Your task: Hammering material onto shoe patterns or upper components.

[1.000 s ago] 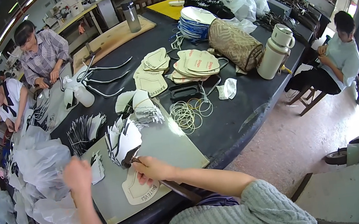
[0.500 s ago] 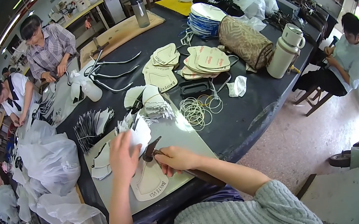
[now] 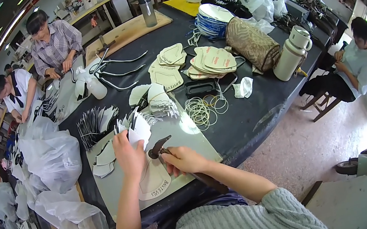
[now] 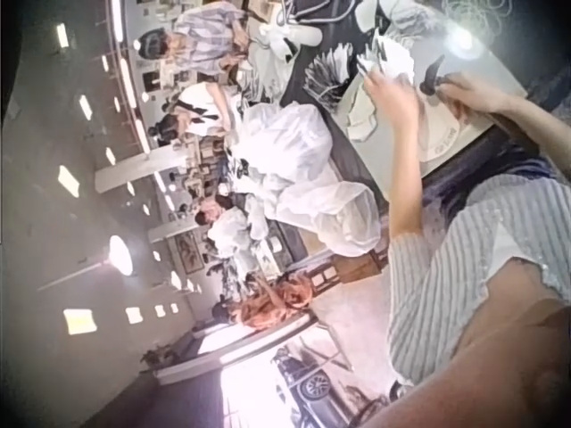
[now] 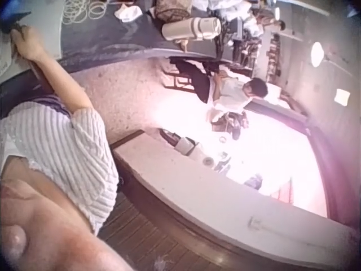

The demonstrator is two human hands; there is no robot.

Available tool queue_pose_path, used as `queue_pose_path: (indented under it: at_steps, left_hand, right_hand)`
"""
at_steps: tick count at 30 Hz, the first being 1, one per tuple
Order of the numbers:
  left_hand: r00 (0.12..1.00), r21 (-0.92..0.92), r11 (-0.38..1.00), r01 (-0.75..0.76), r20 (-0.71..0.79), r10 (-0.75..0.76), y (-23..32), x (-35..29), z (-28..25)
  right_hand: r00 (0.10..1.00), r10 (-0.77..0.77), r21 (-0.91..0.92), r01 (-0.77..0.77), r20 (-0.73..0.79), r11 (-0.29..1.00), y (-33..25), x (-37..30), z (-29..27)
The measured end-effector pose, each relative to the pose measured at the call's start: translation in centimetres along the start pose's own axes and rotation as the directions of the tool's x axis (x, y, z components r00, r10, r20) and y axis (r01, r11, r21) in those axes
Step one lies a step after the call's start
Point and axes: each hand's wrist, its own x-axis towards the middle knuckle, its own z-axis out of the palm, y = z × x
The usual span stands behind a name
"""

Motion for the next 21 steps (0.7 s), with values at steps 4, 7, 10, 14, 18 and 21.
queue_pose_path:
  at_steps: [4,7,10,14,18,21]
  left_hand:
    - [0.999,0.145,0.989,-0.043,0.031,0.039,0.5,-0.1,-0.1]
    - [0.969,0.246,0.941,-0.233,-0.029,0.247,0.7,-1.1,0.2]
    - [0.951,0.269,0.923,-0.275,-0.069,0.303,-0.2,-1.4,0.5]
    - [0.909,0.317,0.870,-0.378,-0.052,0.414,-0.5,-1.5,0.6]
    - [0.923,0.270,0.892,-0.362,-0.031,0.384,-0.5,-1.3,0.5]
    - [0.917,0.097,0.916,-0.388,-0.054,0.394,-0.7,-0.8,-0.2]
  right_hand:
    - [1.000,0.000,-0.022,0.000,0.007,1.000,-0.1,0.0,0.2]
    - [1.000,0.017,-0.055,-0.018,-0.013,0.998,-0.4,-0.1,0.3]
    - [1.000,-0.024,-0.046,0.023,-0.015,0.999,-0.2,-0.2,0.4]
    - [1.000,-0.011,-0.026,0.010,-0.022,1.000,0.4,0.1,0.6]
    - [1.000,0.015,-0.029,-0.016,-0.022,0.999,0.4,0.1,0.5]
    - [1.000,0.020,-0.003,-0.020,-0.014,1.000,0.5,0.3,0.3]
